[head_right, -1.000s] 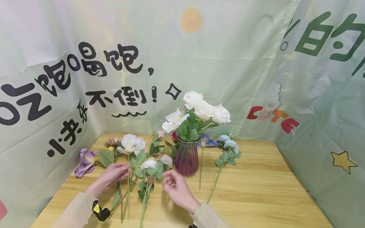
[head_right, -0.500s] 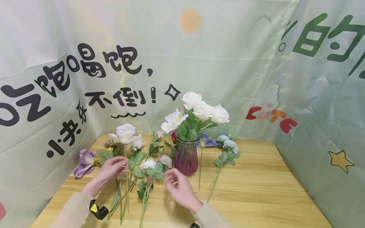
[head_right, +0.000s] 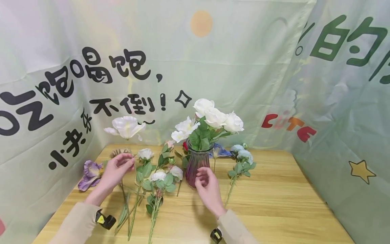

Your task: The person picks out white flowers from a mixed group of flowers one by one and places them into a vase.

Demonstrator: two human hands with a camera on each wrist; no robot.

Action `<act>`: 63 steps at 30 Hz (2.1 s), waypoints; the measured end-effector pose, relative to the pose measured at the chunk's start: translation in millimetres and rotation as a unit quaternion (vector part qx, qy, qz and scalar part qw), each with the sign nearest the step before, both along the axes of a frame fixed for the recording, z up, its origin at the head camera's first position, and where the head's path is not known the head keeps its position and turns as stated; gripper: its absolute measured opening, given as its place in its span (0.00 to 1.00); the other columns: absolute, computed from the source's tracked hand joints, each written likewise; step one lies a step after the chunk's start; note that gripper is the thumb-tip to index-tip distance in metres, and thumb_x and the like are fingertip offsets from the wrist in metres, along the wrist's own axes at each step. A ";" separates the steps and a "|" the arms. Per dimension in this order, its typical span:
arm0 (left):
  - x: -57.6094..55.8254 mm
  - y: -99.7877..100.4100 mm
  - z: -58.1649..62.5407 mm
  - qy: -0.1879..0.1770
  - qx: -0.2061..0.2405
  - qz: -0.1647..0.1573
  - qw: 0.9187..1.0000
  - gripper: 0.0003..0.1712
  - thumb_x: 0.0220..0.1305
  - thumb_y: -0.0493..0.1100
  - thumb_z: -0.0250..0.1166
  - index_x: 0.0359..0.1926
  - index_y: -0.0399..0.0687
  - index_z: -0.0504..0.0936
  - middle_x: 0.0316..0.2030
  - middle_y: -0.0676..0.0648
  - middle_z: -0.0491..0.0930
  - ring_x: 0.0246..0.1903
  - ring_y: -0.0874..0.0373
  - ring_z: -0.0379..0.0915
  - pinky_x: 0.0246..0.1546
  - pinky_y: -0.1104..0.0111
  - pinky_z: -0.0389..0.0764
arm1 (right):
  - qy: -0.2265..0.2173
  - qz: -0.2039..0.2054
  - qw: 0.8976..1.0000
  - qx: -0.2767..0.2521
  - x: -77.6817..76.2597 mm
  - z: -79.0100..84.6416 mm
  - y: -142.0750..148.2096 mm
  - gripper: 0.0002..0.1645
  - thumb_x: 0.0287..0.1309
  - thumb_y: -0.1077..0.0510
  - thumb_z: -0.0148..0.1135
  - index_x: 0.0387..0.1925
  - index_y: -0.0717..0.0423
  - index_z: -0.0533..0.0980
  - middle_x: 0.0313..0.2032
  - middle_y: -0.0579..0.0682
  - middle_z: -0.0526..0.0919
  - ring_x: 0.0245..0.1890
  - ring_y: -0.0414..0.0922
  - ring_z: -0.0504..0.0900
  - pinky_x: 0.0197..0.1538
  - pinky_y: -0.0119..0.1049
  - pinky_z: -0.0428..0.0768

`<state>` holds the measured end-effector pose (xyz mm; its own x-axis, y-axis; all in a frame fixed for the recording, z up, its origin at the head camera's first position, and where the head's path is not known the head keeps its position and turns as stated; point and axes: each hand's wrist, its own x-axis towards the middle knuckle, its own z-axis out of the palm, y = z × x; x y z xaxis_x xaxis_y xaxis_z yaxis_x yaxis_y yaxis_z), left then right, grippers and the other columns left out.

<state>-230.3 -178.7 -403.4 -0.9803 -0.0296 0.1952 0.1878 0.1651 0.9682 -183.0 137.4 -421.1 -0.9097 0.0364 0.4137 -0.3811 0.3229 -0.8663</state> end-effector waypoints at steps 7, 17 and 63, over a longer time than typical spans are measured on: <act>0.9 10.0 21.2 0.075 -0.043 0.011 0.996 0.18 0.65 0.42 0.61 0.48 0.31 0.75 0.42 0.35 0.78 0.36 0.58 0.79 0.38 0.74 0.81 | 0.060 -0.065 0.995 -0.036 -35.1 -27.3 20.7 0.23 0.55 0.66 0.64 0.52 0.66 0.69 0.48 0.61 0.74 0.49 0.52 0.73 0.53 0.51 0.75; 4.6 34.1 53.8 0.149 -0.058 0.008 0.987 0.16 0.64 0.44 0.63 0.46 0.37 0.78 0.40 0.41 0.81 0.39 0.51 0.78 0.40 0.70 0.82 | 0.028 -0.049 0.998 0.029 -60.2 -26.3 24.7 0.44 0.51 0.49 0.70 0.64 0.59 0.60 0.60 0.58 0.68 0.62 0.53 0.67 0.64 0.49 0.67; -15.9 151.1 127.0 0.369 -0.025 -0.024 0.929 0.07 0.64 0.35 0.61 0.42 0.35 0.78 0.36 0.40 0.83 0.37 0.53 0.80 0.39 0.65 0.83 | 0.117 -0.093 0.982 0.115 -66.7 -25.5 17.9 0.32 0.43 0.42 0.74 0.45 0.53 0.72 0.40 0.52 0.84 0.43 0.49 0.83 0.46 0.44 0.81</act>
<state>-246.1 -27.6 -276.4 -0.5790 0.0375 0.8145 0.8056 0.1802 0.5644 -249.7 155.4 -446.6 -0.7754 0.0744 0.6270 -0.4764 0.5828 -0.6583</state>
